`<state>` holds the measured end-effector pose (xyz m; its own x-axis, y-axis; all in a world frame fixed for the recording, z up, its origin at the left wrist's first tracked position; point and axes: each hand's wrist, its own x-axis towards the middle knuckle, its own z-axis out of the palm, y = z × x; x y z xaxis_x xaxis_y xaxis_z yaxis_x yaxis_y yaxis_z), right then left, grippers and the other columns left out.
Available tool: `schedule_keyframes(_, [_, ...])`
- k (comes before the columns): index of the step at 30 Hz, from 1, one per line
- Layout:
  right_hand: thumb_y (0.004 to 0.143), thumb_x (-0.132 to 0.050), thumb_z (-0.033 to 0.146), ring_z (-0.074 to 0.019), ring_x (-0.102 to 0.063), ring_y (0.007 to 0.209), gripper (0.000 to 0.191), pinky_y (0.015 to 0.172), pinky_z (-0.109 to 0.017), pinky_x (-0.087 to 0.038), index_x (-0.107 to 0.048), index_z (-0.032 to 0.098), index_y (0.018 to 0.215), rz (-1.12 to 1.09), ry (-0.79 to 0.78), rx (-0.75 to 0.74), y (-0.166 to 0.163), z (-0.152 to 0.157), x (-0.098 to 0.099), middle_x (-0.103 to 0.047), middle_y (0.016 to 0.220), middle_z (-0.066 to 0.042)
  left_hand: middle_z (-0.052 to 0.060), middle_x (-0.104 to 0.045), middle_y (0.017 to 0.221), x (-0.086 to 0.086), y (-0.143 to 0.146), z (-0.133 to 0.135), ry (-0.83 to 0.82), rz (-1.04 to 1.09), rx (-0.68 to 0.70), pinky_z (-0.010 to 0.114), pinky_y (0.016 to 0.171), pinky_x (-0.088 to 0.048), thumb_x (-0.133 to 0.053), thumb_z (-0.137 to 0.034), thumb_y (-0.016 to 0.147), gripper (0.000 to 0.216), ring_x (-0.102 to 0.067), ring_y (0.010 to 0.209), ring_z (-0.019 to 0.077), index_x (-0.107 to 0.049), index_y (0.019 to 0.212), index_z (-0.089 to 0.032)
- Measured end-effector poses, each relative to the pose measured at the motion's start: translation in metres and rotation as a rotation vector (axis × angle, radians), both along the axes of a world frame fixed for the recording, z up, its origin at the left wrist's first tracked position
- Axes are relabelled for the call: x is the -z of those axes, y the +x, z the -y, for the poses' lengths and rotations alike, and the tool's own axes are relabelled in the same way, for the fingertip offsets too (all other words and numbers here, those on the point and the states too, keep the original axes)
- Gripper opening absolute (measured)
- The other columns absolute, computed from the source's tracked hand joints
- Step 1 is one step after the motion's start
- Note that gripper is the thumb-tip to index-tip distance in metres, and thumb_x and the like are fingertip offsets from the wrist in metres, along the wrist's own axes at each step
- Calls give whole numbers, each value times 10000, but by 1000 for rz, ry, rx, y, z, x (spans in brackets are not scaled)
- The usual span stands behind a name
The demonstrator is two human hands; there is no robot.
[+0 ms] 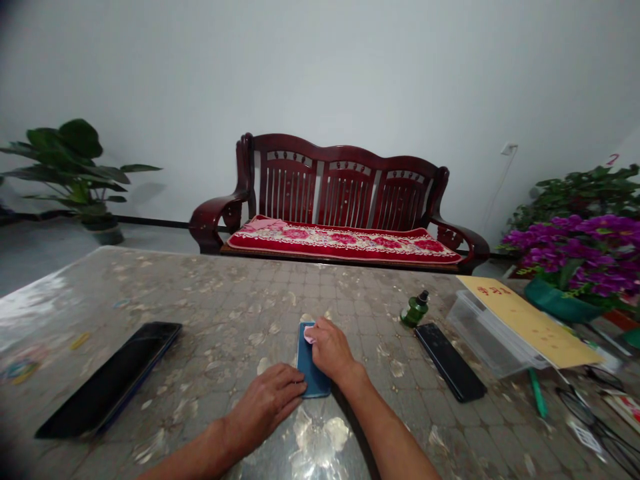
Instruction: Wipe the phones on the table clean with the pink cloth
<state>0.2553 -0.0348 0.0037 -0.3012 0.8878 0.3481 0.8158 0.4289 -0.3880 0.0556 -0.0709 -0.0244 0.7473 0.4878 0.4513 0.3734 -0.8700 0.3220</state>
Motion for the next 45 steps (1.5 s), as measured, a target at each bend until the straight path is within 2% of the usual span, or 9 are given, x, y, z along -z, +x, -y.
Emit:
schedule_keyframes(6, [721,-485,-9,-129,-512,720,252,641,-221,-335,-618,201,677,39,-88,-197,10,23,-5,-511,734,13,58,-705,1007,0,0,-1,-13,-2,3,367,835,-551,-554,-216,958,140,-647,923,225,-668,1039,-207])
schedule_keyframes(12, [749,-461,-4,-133,-565,767,348,693,-219,-393,-718,204,859,-152,-56,0,23,21,-1,-571,803,-10,63,-720,1046,-1,-3,-7,-107,42,13,371,891,-525,-602,-255,930,139,-651,978,234,-694,1023,-210])
schedule_keyframes(18, [677,-481,17,-134,-576,718,354,665,-225,-405,-749,220,789,-255,-89,-112,29,26,11,-584,744,-3,25,-731,893,-21,-4,-24,-245,-88,-73,322,838,-518,-540,-124,892,200,-674,843,190,-711,909,-227])
schedule_keyframes(21, [713,-517,87,-144,-583,688,318,640,-235,-422,-777,217,843,-487,-68,-2,33,25,19,-609,731,-17,43,-709,1109,-31,-5,-46,-194,-166,-80,371,971,-474,-535,-42,812,386,-636,1045,221,-673,1117,-236])
schedule_keyframes(25, [699,-598,190,-174,-600,717,219,669,-265,-445,-787,206,809,-752,-83,156,39,19,23,-662,751,-36,106,-398,1525,-45,3,-83,-87,-389,53,489,1137,-314,-618,-30,691,762,-328,1407,328,-462,1407,-242])
schedule_keyframes(29, [666,-625,257,-189,-594,734,212,688,-278,-443,-786,195,789,-899,-123,236,43,18,22,-680,771,-38,94,-299,1574,-58,28,-112,-108,-618,196,504,1126,-319,-707,-26,617,970,-267,1430,359,-352,1473,-316])
schedule_keyframes(33, [664,-631,291,-194,-585,744,250,693,-280,-436,-793,186,824,-949,-143,277,43,20,20,-682,785,-40,101,-342,1529,-64,52,-126,-188,-765,244,514,1018,-428,-836,-80,496,1057,-372,1348,408,-419,1424,-369])
schedule_keyframes(40, [690,-621,288,-197,-583,753,239,698,-287,-444,-779,175,828,-952,-143,298,43,20,21,-677,799,-40,79,-552,1228,-69,40,-129,-224,-658,119,466,936,-463,-894,-245,473,840,-519,1143,361,-565,1242,-321])
schedule_keyframes(45, [720,-636,300,-194,-590,758,227,699,-284,-448,-773,173,851,-926,-102,302,46,18,26,-671,800,-35,89,-564,1135,-55,11,-114,-257,-486,-178,421,938,-446,-916,-349,476,711,-521,1108,342,-595,1099,-226])
